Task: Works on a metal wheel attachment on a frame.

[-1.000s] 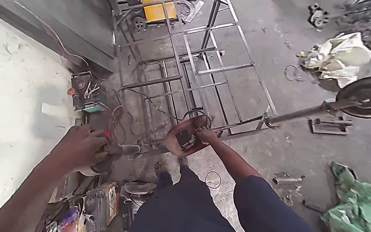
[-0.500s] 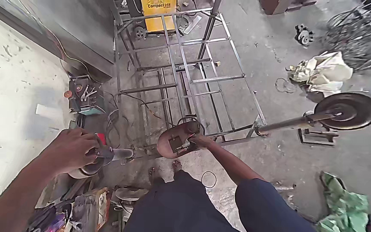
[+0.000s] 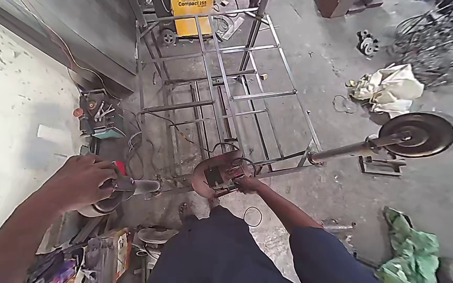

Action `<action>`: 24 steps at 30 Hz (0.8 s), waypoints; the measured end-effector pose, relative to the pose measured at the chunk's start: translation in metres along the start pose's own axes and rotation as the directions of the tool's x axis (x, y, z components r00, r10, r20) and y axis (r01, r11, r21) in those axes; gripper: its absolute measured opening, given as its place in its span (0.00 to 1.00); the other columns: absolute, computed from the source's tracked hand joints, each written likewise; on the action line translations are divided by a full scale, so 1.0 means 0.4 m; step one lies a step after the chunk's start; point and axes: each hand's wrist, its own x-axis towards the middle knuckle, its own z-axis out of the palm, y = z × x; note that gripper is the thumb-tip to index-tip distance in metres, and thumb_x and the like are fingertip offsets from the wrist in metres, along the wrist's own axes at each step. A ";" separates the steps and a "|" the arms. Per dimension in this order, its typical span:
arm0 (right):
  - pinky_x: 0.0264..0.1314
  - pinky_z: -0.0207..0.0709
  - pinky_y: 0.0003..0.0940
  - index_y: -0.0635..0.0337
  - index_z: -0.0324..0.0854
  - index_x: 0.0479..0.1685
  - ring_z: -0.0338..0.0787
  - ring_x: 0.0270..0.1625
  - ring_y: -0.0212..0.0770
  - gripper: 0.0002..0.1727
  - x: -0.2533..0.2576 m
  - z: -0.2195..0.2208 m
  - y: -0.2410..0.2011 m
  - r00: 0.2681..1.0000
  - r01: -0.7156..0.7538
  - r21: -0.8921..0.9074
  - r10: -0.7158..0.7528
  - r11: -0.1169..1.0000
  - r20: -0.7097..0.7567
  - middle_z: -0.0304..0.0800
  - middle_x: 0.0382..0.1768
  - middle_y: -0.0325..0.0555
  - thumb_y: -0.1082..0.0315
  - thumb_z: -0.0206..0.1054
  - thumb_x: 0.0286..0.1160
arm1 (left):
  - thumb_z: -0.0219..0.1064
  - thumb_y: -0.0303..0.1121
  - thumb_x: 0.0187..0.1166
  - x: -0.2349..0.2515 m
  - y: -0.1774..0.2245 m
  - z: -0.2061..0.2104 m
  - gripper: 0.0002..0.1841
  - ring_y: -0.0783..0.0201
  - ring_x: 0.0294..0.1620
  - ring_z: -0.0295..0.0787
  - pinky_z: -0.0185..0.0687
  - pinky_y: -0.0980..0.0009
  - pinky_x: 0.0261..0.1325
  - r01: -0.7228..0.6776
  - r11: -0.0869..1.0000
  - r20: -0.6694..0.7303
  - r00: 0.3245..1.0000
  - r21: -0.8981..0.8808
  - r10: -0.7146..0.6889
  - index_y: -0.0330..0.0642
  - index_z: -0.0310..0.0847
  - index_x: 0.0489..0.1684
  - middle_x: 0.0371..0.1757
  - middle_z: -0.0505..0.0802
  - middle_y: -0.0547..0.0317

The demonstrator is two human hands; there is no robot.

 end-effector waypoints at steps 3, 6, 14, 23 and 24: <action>0.69 0.68 0.79 0.49 0.75 0.77 0.85 0.68 0.66 0.29 -0.018 0.006 -0.010 1.000 0.017 0.017 -0.017 1.000 0.023 0.88 0.64 0.59 0.56 0.72 0.77 | 0.75 0.54 0.71 0.002 0.002 -0.003 0.13 0.57 0.72 0.77 0.65 0.47 0.75 -0.008 1.000 -0.016 1.000 -0.007 0.008 0.68 0.93 0.49 0.61 0.91 0.76; 0.68 0.69 0.79 0.46 0.74 0.78 0.86 0.68 0.67 0.30 -0.022 0.026 -0.023 0.998 0.018 0.017 -0.019 1.000 0.063 0.88 0.64 0.60 0.56 0.72 0.76 | 0.77 0.54 0.65 0.006 -0.025 0.047 0.12 0.55 0.66 0.82 0.72 0.44 0.68 -0.068 0.997 -0.179 0.981 0.025 0.072 0.66 0.95 0.41 0.55 0.93 0.74; 0.64 0.73 0.77 0.45 0.77 0.75 0.88 0.63 0.64 0.23 -0.008 0.081 -0.003 0.999 0.021 0.045 -0.023 0.999 0.025 0.91 0.59 0.57 0.50 0.62 0.84 | 0.77 0.53 0.64 0.003 -0.022 0.049 0.12 0.55 0.67 0.81 0.69 0.44 0.74 -0.072 0.997 -0.167 0.983 0.040 0.078 0.67 0.95 0.42 0.56 0.93 0.74; 0.64 0.72 0.77 0.50 0.76 0.75 0.88 0.64 0.65 0.26 -0.039 0.042 -0.022 0.997 0.075 0.089 -0.075 0.993 -0.002 0.89 0.60 0.59 0.57 0.70 0.78 | 0.75 0.55 0.69 0.004 -0.020 0.037 0.14 0.56 0.71 0.79 0.66 0.45 0.77 -0.042 0.998 -0.099 0.994 0.041 0.046 0.67 0.94 0.47 0.61 0.92 0.74; 0.64 0.73 0.77 0.51 0.76 0.74 0.88 0.64 0.64 0.26 -0.041 0.039 -0.026 0.996 0.087 0.095 -0.087 0.992 -0.010 0.89 0.60 0.59 0.57 0.70 0.78 | 0.73 0.56 0.70 0.006 -0.021 0.036 0.14 0.56 0.72 0.78 0.66 0.45 0.78 -0.038 0.998 -0.086 0.995 0.046 0.042 0.68 0.94 0.48 0.63 0.91 0.75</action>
